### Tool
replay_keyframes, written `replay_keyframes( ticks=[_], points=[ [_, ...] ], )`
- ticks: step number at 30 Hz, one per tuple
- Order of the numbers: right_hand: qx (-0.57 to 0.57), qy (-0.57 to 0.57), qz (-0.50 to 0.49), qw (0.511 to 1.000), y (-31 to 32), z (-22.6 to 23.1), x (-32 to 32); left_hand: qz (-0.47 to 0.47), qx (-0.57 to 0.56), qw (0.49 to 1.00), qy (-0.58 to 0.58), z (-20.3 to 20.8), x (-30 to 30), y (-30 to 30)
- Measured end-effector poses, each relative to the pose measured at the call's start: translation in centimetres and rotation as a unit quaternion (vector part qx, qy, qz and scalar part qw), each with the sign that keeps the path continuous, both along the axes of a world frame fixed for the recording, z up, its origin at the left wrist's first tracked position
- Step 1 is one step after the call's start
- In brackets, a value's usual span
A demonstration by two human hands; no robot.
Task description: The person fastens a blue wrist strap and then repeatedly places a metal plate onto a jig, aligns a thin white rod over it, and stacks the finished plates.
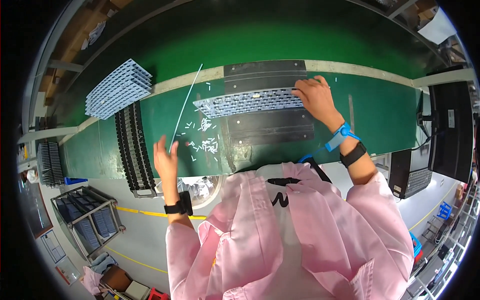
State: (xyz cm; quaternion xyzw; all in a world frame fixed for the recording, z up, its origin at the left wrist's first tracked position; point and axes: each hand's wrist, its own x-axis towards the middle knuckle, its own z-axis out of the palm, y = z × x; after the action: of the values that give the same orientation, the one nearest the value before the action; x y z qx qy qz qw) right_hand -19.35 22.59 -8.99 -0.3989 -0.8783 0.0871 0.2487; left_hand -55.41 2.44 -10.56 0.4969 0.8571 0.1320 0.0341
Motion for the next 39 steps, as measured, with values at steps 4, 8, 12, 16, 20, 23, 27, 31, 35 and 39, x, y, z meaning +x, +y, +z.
replay_keyframes(
  ticks=[4,8,12,16,20,23,27,31,35,39],
  points=[
    [-0.018,-0.025,0.005,1.0,0.1,0.0,-0.3,-0.213,0.174,0.961,-0.033,4.7,4.9,6.6],
    [-0.019,-0.03,0.009,0.999,-0.2,0.3,-1.1,-0.378,0.148,0.912,0.052,6.0,6.8,11.5],
    [-0.007,-0.013,0.007,1.0,-0.5,0.0,-1.9,-0.337,-0.082,0.938,-0.017,5.0,6.6,13.3],
    [0.011,0.011,-0.004,1.0,-0.8,-0.4,-2.1,-0.36,-0.002,0.933,-0.006,4.2,5.9,13.3],
    [0.011,-0.004,-0.012,1.0,-1.2,-0.4,-2.3,-0.353,0.01,0.935,-0.008,4.2,6.1,13.1],
    [0.018,-0.001,-0.016,1.0,-1.6,-0.6,-2.3,-0.352,0.003,0.936,0.006,4.2,6.0,12.6],
    [0.024,-0.014,-0.019,0.999,-1.9,-0.5,-2.5,-0.346,-0.008,0.938,0.009,4.2,5.6,12.3],
    [0.03,0.0,-0.013,0.999,-1.7,-0.8,-2.8,-0.336,-0.014,0.942,0.01,3.7,5.6,12.3],
    [0.02,-0.001,-0.002,1.0,0.5,-1.4,-2.9,-0.342,-0.028,0.939,-0.015,3.7,5.0,14.1],
    [0.007,-0.018,0.005,1.0,4.0,-3.2,-3.3,-0.356,-0.033,0.932,-0.054,2.2,3.6,17.9]
  ],
)
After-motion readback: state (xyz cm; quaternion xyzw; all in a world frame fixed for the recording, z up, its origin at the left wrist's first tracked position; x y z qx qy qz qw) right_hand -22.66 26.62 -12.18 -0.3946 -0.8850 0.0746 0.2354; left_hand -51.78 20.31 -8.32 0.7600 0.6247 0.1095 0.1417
